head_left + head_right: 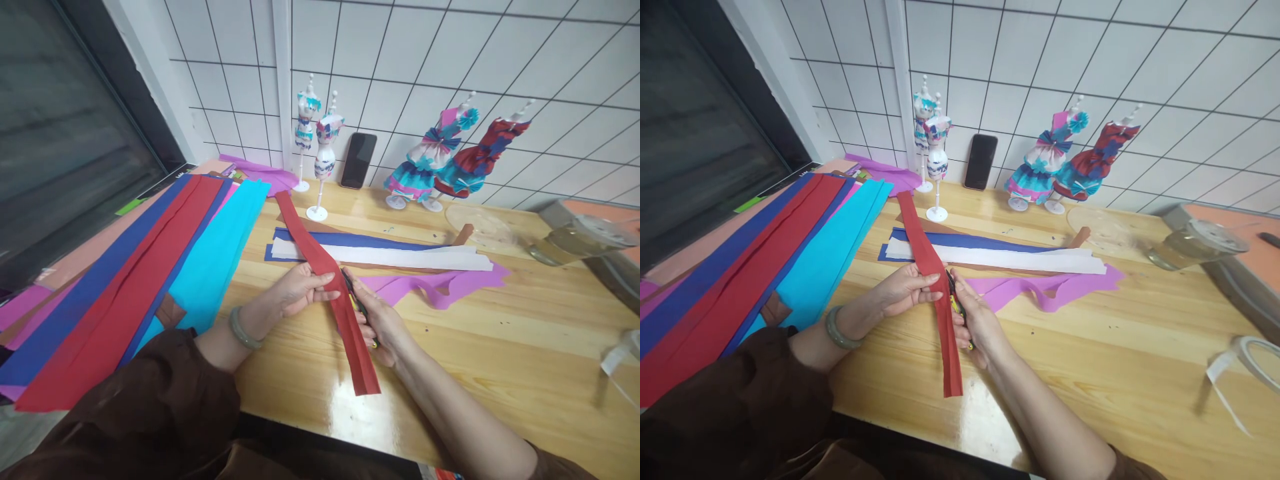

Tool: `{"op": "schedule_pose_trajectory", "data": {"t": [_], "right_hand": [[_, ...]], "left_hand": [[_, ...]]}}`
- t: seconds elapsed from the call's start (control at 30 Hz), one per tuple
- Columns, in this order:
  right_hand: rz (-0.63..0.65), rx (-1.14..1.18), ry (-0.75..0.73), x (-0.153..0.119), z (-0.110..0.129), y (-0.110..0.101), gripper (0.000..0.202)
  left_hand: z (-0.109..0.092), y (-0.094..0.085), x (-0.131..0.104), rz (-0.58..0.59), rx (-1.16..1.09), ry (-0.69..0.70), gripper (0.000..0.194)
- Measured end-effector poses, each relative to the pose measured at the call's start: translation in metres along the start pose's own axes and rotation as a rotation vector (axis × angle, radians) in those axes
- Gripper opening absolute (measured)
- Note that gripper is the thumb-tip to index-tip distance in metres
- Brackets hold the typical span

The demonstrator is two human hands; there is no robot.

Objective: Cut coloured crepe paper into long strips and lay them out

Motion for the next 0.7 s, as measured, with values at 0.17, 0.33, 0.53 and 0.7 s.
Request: {"op": "schedule_pose_trajectory", "data": {"t": [0.17,0.33,0.53,0.7], "right_hand": [[0.014,0.031,0.009,0.002,-0.002,0.0,0.048],[0.015,0.022,0.036,0.005,-0.006,-0.004,0.032],[-0.002,0.019,0.043,0.004,-0.006,-0.005,0.032],[0.004,0.017,-0.001,0.003,-0.002,-0.003,0.04]], "left_hand": [[-0.001,0.002,-0.001,0.006,0.018,0.002,0.021],[0.006,0.003,0.0,0.05,0.019,-0.037,0.026],[0.01,0.006,-0.001,0.08,0.018,-0.058,0.026],[0.011,0.006,-0.001,0.076,0.015,-0.065,0.026]]}}
Point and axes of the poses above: each hand's wrist, its own x-axis towards the middle knuckle, its own y-axis out of the palm, z = x × y, the point moved 10 cm from there along x, towards the middle knuckle, and after that the axes turned 8 degrees about -y, right-handed, at the moved point
